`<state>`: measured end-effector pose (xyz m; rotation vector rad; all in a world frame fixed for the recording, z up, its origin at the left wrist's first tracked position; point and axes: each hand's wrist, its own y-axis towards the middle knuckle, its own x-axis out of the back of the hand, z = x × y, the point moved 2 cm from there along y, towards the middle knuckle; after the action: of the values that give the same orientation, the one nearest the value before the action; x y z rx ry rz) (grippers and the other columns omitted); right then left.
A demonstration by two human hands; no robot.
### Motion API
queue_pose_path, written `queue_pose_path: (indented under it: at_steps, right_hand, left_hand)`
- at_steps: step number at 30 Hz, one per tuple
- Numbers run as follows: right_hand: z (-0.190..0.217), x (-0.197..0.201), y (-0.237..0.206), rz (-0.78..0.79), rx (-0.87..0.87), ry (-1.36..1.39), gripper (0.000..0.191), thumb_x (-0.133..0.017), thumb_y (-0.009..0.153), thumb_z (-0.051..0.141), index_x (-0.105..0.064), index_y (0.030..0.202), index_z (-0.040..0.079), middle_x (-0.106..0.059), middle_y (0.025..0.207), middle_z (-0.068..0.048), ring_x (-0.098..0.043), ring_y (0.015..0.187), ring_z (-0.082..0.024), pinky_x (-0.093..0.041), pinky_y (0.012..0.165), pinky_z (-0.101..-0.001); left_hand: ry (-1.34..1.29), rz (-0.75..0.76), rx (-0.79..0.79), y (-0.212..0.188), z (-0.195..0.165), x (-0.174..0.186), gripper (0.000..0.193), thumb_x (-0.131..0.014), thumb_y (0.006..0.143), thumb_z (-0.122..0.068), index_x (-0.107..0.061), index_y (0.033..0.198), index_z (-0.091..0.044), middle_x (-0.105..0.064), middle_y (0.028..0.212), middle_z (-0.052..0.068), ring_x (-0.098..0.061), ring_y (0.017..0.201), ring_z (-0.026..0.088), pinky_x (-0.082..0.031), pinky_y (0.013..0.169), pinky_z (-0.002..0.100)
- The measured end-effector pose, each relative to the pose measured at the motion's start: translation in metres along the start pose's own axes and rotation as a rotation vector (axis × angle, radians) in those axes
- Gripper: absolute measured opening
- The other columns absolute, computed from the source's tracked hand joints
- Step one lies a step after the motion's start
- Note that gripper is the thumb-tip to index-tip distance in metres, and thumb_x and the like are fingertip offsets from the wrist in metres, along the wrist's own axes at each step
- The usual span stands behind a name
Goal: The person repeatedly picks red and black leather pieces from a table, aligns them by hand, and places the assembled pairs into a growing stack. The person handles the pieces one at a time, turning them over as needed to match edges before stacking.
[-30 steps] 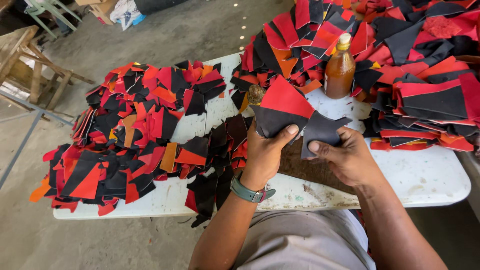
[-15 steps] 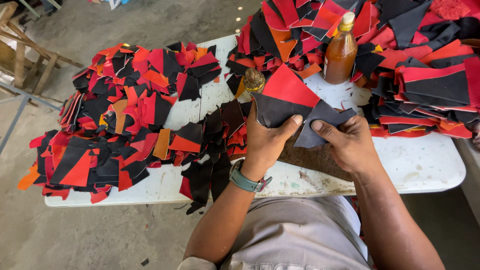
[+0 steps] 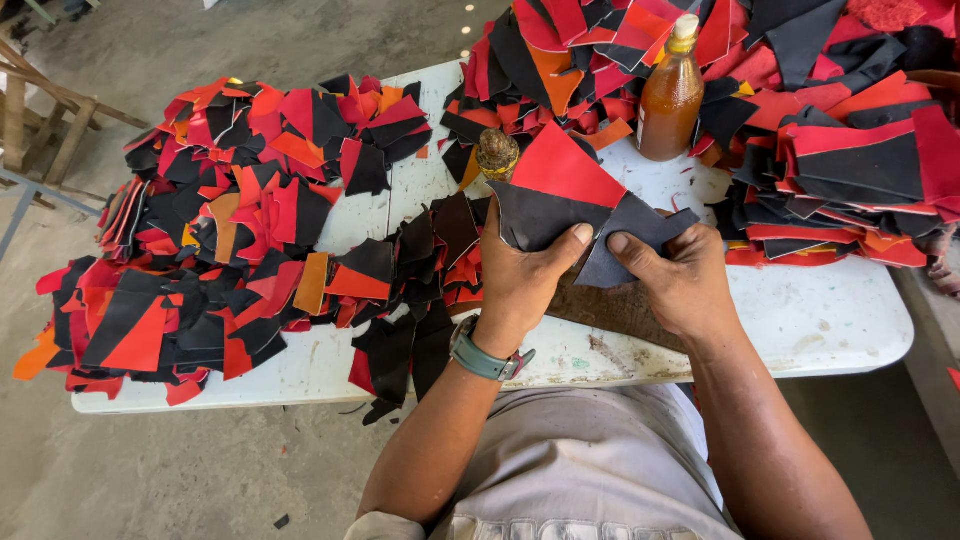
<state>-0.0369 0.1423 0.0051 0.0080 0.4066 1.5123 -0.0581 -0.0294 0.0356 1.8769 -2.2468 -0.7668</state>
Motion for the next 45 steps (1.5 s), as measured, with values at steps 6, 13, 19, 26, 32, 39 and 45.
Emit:
queue_pose_path:
  at_steps: [6, 13, 19, 26, 32, 39, 45]
  right_hand:
    - [0.004, -0.002, -0.001, -0.05, -0.018, -0.145, 0.013, -0.071, 0.094, 0.001, -0.073, 0.105, -0.004, -0.075, 0.098, -0.006, -0.067, 0.082, -0.008, -0.057, 0.074, -0.0267]
    - [0.008, -0.004, 0.0, -0.047, -0.01, -0.146, 0.012, -0.071, 0.094, 0.001, -0.073, 0.104, -0.003, -0.076, 0.096, -0.005, -0.067, 0.081, -0.008, -0.057, 0.073, -0.0263]
    - [0.007, -0.004, -0.001, -0.055, 0.014, -0.177, 0.012, -0.071, 0.094, 0.001, -0.073, 0.105, -0.003, -0.075, 0.097, -0.005, -0.066, 0.082, -0.007, -0.057, 0.074, -0.0259]
    - [-0.003, -0.004, -0.002, -0.053, 0.027, -0.223, 0.01, -0.073, 0.096, 0.005, -0.074, 0.104, -0.001, -0.075, 0.094, -0.003, -0.064, 0.081, -0.005, -0.056, 0.072, -0.0246]
    - [-0.009, -0.012, 0.007, -0.067, -0.045, -0.214, 0.01, -0.075, 0.096, 0.007, -0.072, 0.102, -0.001, -0.071, 0.087, -0.002, -0.062, 0.074, -0.008, -0.054, 0.062, -0.026]
    - [-0.014, -0.001, 0.003, 0.087, -0.194, 0.21, 0.027, -0.074, 0.087, 0.001, -0.069, 0.114, 0.0, -0.075, 0.103, -0.01, -0.073, 0.088, -0.017, -0.065, 0.076, -0.0363]
    - [-0.024, 0.023, 0.001, 0.138, -0.2, 0.302, 0.024, -0.072, 0.088, -0.007, -0.068, 0.111, -0.003, -0.075, 0.102, -0.012, -0.074, 0.087, -0.02, -0.064, 0.078, -0.0388]
  left_hand:
    - [0.033, -0.005, -0.017, -0.003, 0.001, -0.002, 0.046, -0.077, 0.093, -0.002, -0.053, 0.132, 0.001, -0.069, 0.119, 0.009, -0.069, 0.104, 0.014, -0.06, 0.092, 0.03]
    - [0.045, -0.012, -0.019, -0.002, 0.002, -0.002, 0.048, -0.078, 0.092, -0.003, -0.052, 0.132, 0.001, -0.069, 0.119, 0.009, -0.07, 0.104, 0.014, -0.06, 0.092, 0.03]
    - [0.073, -0.012, -0.055, -0.004, 0.004, -0.003, 0.046, -0.078, 0.093, -0.003, -0.053, 0.131, 0.0, -0.069, 0.118, 0.008, -0.069, 0.104, 0.014, -0.06, 0.092, 0.03]
    - [0.168, -0.047, -0.055, -0.012, 0.008, -0.005, 0.041, -0.077, 0.092, -0.004, -0.055, 0.126, 0.0, -0.07, 0.11, 0.006, -0.07, 0.095, 0.012, -0.06, 0.084, 0.029]
    - [0.122, -0.178, -0.076, -0.018, 0.011, -0.007, 0.025, -0.076, 0.095, -0.004, -0.067, 0.117, 0.003, -0.072, 0.109, 0.007, -0.068, 0.095, 0.013, -0.057, 0.085, 0.029]
    - [-0.138, -0.016, 0.069, -0.005, 0.005, 0.01, 0.031, -0.073, 0.095, -0.004, -0.064, 0.124, 0.0, -0.07, 0.116, 0.005, -0.066, 0.104, 0.012, -0.056, 0.091, 0.028]
    - [-0.241, 0.062, 0.217, -0.004, 0.01, 0.012, 0.039, -0.074, 0.093, -0.004, -0.058, 0.128, 0.0, -0.069, 0.116, 0.006, -0.068, 0.101, 0.015, -0.061, 0.084, 0.034]
